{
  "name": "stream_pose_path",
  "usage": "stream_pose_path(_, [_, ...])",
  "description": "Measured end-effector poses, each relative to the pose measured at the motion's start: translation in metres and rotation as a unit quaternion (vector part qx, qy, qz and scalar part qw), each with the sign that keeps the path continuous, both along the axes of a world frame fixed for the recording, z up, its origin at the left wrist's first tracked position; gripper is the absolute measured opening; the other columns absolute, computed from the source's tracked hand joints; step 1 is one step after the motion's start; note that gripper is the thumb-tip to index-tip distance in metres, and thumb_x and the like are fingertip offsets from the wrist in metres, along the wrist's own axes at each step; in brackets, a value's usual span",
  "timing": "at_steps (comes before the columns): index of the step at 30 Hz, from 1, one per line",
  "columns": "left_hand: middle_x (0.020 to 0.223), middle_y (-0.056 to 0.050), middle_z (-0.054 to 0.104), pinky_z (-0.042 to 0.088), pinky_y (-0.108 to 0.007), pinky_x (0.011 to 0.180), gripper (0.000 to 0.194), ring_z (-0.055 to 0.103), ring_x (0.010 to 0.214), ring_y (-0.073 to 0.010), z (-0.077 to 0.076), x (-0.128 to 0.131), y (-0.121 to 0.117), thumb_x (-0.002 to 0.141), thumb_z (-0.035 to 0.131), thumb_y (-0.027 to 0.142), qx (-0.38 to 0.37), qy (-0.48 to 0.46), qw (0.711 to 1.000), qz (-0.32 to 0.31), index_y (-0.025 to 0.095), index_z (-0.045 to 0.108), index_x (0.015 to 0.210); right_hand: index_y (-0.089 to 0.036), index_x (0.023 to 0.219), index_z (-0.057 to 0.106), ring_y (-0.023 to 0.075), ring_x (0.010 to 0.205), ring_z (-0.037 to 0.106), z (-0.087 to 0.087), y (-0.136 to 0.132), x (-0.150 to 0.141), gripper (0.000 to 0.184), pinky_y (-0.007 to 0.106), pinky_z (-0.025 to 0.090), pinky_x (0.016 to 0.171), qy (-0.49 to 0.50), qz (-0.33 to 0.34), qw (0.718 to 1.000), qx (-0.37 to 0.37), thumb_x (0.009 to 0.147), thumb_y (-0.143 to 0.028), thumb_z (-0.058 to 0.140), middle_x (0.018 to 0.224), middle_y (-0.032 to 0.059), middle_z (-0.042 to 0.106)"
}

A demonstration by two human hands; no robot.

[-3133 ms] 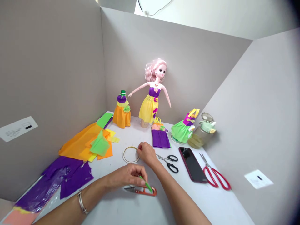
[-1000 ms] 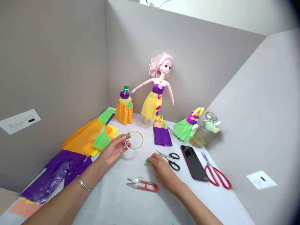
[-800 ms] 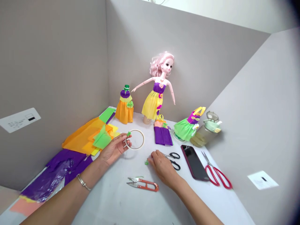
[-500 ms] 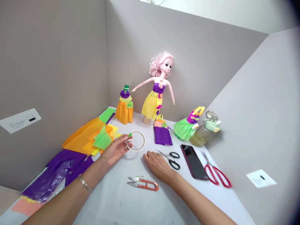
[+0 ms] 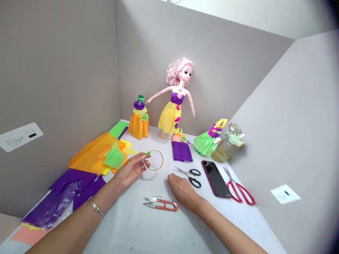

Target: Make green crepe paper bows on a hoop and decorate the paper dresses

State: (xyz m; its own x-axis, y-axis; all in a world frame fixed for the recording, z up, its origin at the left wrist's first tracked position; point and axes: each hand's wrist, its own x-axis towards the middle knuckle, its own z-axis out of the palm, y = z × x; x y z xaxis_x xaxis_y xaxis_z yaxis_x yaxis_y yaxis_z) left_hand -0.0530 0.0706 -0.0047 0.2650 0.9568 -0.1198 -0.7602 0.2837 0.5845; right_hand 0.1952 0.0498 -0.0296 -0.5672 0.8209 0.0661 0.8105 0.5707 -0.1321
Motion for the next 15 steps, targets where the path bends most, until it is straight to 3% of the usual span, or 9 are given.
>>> stream_pose_path(3, [0.092,-0.007,0.070,0.057,-0.027,0.074,0.005,0.064,0.070,-0.0110,0.001,0.001,-0.001,0.078,0.067,0.009,0.001,0.002,1.000,-0.008,0.011,0.069,0.082,-0.022,0.080,0.036,0.0141,0.058,0.048,0.007,-0.011,0.025,0.021,0.024,0.035,0.054,0.079,-0.060,0.994,-0.042,0.100,-0.021,0.027,0.067,-0.0018,0.048])
stream_pose_path(6, [0.092,-0.007,0.070,0.057,-0.027,0.073,0.005,0.064,0.069,-0.0113,0.000,0.003,-0.002,0.079,0.066,0.008,-0.001,0.002,1.000,-0.014,0.011,0.069,0.082,-0.024,0.076,0.028,0.0112,0.051,0.037,0.022,-0.039,0.055,0.031,0.022,0.033,0.048,0.160,-0.104,0.975,-0.111,0.102,-0.032,0.013,0.061,-0.0064,0.032])
stream_pose_path(8, [0.092,-0.007,0.070,0.058,-0.027,0.073,0.006,0.064,0.070,-0.0116,-0.002,0.004,-0.002,0.079,0.066,0.008,-0.006,0.001,1.000,-0.021,0.011,0.069,0.082,-0.024,0.075,0.029,0.0098,0.051,0.029,0.037,-0.066,0.075,0.032,0.022,0.030,0.048,0.325,-0.158,0.889,-0.281,0.101,-0.043,0.023,0.064,-0.0071,0.026])
stream_pose_path(10, [0.092,-0.007,0.070,0.058,-0.026,0.072,0.007,0.064,0.070,-0.0117,-0.003,0.004,-0.002,0.079,0.065,0.007,-0.012,0.002,1.000,-0.028,0.011,0.069,0.083,-0.022,0.076,0.034,0.0095,0.054,0.027,0.053,-0.098,0.095,0.035,0.023,0.028,0.051,0.380,-0.194,0.826,-0.369,0.099,-0.048,0.031,0.066,-0.0064,0.027])
stream_pose_path(13, [0.090,-0.006,0.070,0.058,-0.025,0.071,0.008,0.064,0.070,-0.0114,-0.002,0.005,-0.003,0.079,0.063,0.006,-0.012,0.015,1.000,-0.025,0.010,0.069,0.081,-0.021,0.074,0.038,0.0093,0.055,0.028,0.068,-0.149,0.128,0.038,0.023,0.028,0.052,0.355,-0.228,0.786,-0.452,0.095,-0.052,0.041,0.067,-0.0057,0.029])
stream_pose_path(15, [0.090,-0.006,0.070,0.058,-0.025,0.070,0.008,0.064,0.069,-0.0115,0.000,0.006,-0.003,0.080,0.062,0.006,-0.010,0.021,0.999,-0.031,0.010,0.068,0.080,-0.020,0.075,0.044,0.0096,0.055,0.030,0.069,-0.185,0.153,0.039,0.023,0.029,0.052,0.306,-0.261,0.769,-0.497,0.092,-0.055,0.045,0.066,-0.0049,0.033])
